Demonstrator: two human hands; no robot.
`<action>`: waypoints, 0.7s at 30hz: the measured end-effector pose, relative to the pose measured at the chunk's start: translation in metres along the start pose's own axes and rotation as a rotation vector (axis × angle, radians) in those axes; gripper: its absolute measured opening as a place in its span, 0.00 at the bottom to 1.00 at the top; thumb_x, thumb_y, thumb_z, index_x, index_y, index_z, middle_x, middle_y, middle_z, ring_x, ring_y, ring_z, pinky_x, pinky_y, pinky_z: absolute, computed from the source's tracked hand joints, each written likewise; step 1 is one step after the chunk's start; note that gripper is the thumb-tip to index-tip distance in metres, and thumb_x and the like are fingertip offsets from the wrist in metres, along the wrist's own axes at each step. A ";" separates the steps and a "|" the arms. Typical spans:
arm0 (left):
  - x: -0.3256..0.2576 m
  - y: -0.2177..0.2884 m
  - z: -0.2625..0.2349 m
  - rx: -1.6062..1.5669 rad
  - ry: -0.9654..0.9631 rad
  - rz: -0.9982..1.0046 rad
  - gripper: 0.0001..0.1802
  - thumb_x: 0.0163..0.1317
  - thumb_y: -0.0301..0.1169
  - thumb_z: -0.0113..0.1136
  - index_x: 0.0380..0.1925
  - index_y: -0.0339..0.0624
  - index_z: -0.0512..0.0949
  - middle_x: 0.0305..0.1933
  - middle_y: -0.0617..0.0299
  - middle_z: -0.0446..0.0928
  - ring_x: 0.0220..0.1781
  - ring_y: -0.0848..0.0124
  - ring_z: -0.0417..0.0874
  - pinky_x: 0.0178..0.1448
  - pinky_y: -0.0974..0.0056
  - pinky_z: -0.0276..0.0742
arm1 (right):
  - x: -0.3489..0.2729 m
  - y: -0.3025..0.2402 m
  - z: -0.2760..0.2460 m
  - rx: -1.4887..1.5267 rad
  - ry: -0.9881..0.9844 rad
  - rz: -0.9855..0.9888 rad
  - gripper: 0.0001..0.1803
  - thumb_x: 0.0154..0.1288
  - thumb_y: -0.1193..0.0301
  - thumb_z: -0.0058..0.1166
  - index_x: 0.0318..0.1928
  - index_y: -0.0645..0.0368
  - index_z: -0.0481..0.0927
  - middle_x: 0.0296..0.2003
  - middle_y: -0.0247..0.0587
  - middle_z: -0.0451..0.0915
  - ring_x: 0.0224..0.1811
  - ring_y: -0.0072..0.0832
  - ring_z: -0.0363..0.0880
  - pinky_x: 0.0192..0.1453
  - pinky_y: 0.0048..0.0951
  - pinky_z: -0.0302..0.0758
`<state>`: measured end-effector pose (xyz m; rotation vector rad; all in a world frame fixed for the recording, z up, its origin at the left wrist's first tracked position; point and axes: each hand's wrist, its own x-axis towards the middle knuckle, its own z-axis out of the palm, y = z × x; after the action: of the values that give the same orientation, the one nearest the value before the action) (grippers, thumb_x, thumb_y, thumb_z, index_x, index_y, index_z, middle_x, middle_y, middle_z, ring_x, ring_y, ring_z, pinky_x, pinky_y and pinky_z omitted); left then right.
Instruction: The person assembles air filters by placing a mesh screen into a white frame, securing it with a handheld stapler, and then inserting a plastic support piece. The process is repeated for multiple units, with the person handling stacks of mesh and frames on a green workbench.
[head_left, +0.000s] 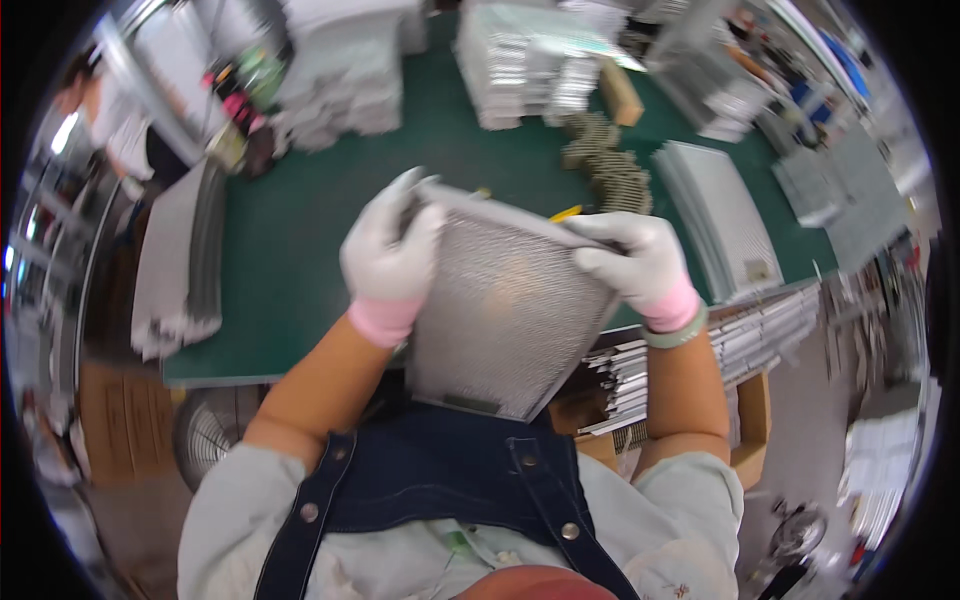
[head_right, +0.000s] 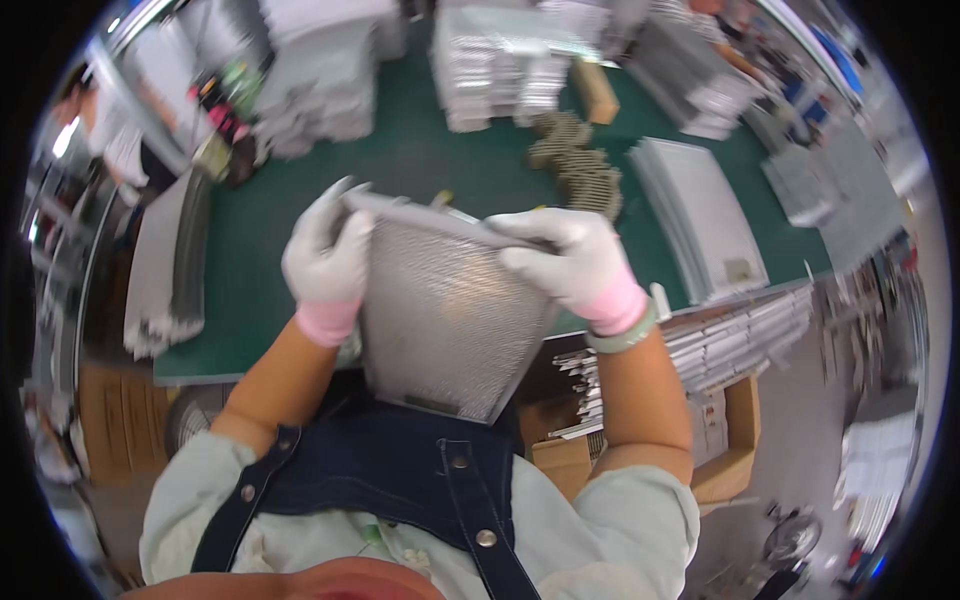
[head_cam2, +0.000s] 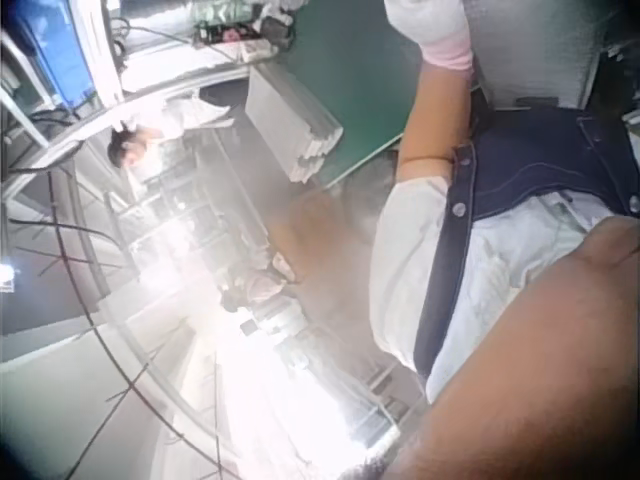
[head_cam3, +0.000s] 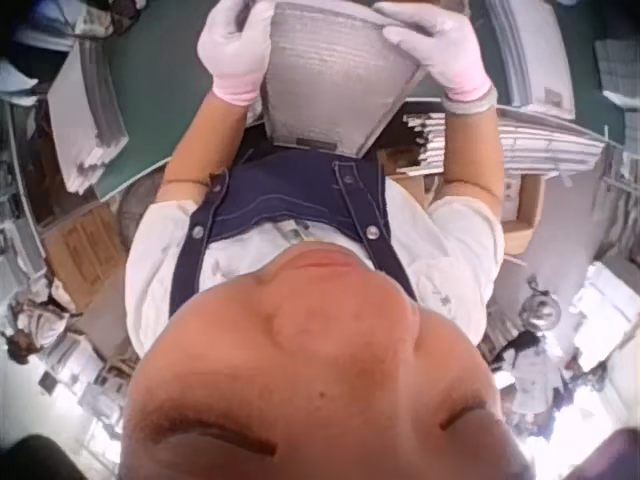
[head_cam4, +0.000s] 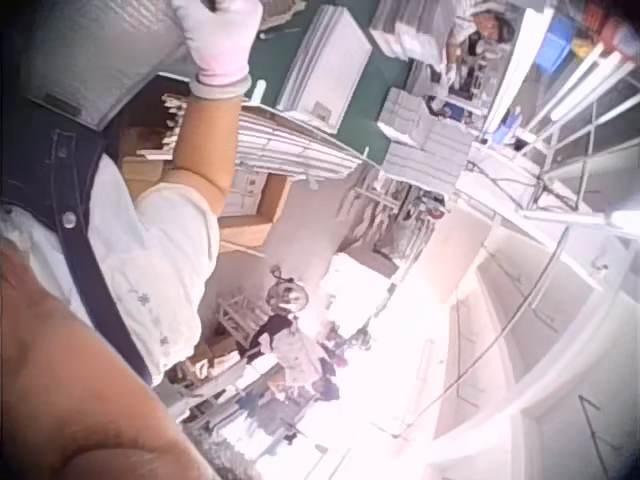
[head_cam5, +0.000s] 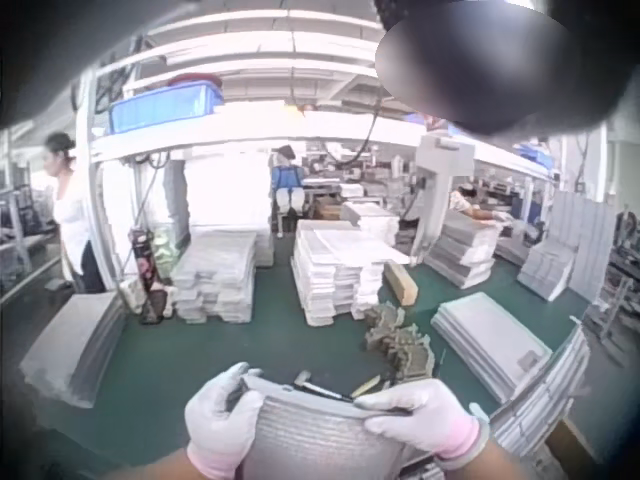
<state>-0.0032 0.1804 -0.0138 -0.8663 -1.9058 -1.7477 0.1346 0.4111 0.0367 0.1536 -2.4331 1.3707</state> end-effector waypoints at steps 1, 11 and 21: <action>-0.007 -0.013 0.005 -0.045 0.071 0.048 0.19 0.61 0.26 0.66 0.52 0.31 0.80 0.47 0.51 0.84 0.45 0.66 0.86 0.53 0.65 0.80 | 0.000 -0.008 0.003 -0.050 0.001 0.015 0.18 0.57 0.77 0.66 0.50 0.67 0.84 0.41 0.44 0.86 0.42 0.24 0.84 0.49 0.24 0.78; 0.002 0.015 -0.009 -0.642 -0.255 -0.225 0.28 0.64 0.19 0.60 0.65 0.30 0.68 0.56 0.55 0.79 0.50 0.74 0.80 0.57 0.68 0.76 | -0.013 0.010 -0.003 0.190 0.050 0.132 0.20 0.59 0.85 0.65 0.53 0.66 0.82 0.45 0.39 0.85 0.46 0.20 0.82 0.53 0.21 0.78; 0.001 0.017 -0.030 -0.741 -0.314 -0.361 0.24 0.60 0.20 0.65 0.57 0.33 0.73 0.53 0.58 0.79 0.48 0.79 0.79 0.52 0.70 0.78 | -0.017 0.008 -0.008 0.183 -0.047 0.154 0.22 0.58 0.85 0.65 0.55 0.67 0.81 0.47 0.40 0.84 0.48 0.22 0.82 0.56 0.23 0.77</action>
<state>0.0041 0.1514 0.0029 -1.1432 -1.6551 -2.7661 0.1505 0.4208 0.0286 0.0443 -2.3974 1.6754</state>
